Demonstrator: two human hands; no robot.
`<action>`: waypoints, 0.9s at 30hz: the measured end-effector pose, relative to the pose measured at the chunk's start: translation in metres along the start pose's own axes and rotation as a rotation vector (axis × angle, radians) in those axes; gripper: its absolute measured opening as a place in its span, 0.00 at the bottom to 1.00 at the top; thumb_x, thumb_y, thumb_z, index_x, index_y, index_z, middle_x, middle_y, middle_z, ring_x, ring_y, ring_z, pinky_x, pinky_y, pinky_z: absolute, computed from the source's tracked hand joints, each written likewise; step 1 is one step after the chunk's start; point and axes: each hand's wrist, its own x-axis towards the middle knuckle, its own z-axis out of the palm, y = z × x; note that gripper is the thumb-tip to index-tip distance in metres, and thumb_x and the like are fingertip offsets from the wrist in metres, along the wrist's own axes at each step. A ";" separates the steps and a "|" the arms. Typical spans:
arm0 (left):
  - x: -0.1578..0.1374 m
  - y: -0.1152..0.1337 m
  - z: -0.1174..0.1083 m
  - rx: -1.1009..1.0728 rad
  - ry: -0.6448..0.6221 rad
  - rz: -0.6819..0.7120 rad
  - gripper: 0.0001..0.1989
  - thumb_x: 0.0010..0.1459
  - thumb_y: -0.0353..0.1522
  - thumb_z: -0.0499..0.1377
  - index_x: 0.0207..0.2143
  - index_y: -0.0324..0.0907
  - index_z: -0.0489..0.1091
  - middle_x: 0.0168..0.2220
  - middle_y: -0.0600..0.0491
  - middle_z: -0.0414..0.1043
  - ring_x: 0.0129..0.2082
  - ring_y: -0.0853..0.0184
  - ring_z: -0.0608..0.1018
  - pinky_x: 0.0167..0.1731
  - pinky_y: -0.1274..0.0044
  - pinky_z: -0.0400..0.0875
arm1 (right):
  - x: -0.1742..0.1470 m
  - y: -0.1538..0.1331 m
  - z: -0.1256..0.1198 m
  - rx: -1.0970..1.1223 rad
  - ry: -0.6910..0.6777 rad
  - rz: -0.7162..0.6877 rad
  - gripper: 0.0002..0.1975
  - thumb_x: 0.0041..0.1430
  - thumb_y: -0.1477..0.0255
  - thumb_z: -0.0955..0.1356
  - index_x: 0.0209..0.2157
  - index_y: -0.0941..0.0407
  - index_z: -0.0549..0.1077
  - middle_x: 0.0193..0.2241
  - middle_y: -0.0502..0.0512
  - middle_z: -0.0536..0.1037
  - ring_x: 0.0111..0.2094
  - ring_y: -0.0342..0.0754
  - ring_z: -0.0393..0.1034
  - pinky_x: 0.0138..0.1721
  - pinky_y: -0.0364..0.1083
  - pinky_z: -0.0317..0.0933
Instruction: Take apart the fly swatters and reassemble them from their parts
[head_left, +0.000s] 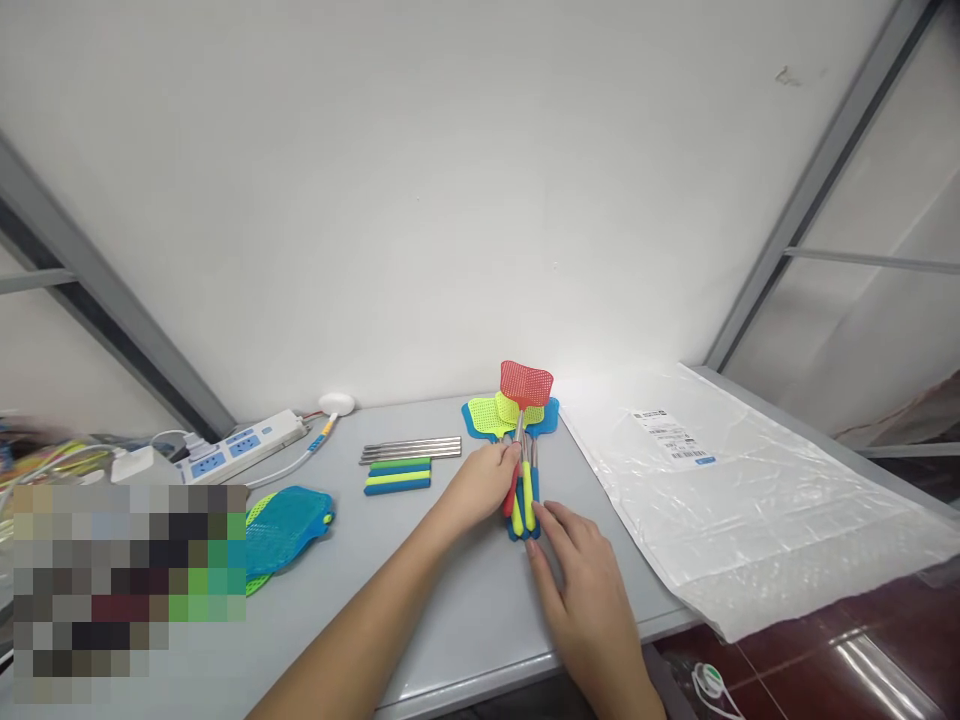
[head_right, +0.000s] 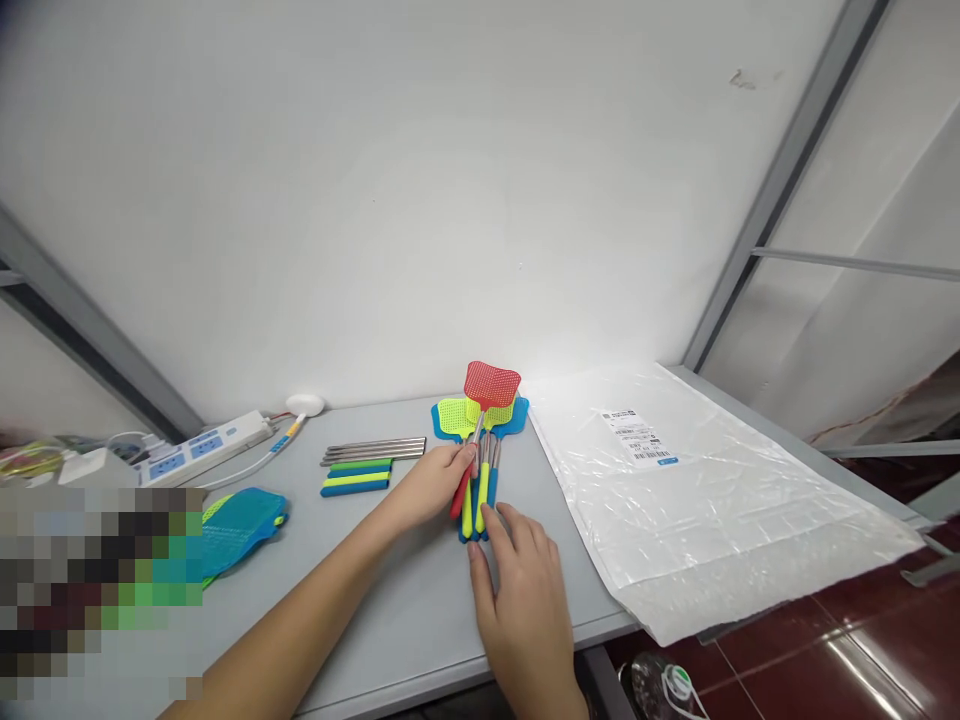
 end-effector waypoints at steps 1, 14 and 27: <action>0.001 -0.002 0.001 0.007 0.002 0.001 0.25 0.66 0.45 0.37 0.25 0.44 0.64 0.20 0.53 0.71 0.27 0.63 0.75 0.29 0.76 0.65 | 0.000 -0.001 0.000 -0.031 -0.015 -0.006 0.20 0.67 0.67 0.60 0.59 0.51 0.64 0.56 0.57 0.69 0.54 0.55 0.62 0.50 0.55 0.61; 0.003 0.004 0.016 0.337 0.058 -0.106 0.22 0.64 0.38 0.42 0.24 0.44 0.68 0.29 0.47 0.76 0.33 0.58 0.77 0.31 0.71 0.65 | 0.002 -0.007 -0.005 -0.145 -0.091 -0.005 0.21 0.67 0.65 0.58 0.59 0.53 0.65 0.59 0.55 0.67 0.57 0.56 0.60 0.52 0.56 0.58; 0.003 -0.002 0.020 0.456 0.079 -0.057 0.23 0.65 0.36 0.39 0.34 0.44 0.72 0.41 0.45 0.70 0.40 0.58 0.75 0.36 0.70 0.67 | 0.000 -0.005 -0.004 -0.143 -0.091 -0.008 0.21 0.67 0.64 0.59 0.59 0.55 0.65 0.58 0.58 0.68 0.57 0.56 0.60 0.53 0.55 0.56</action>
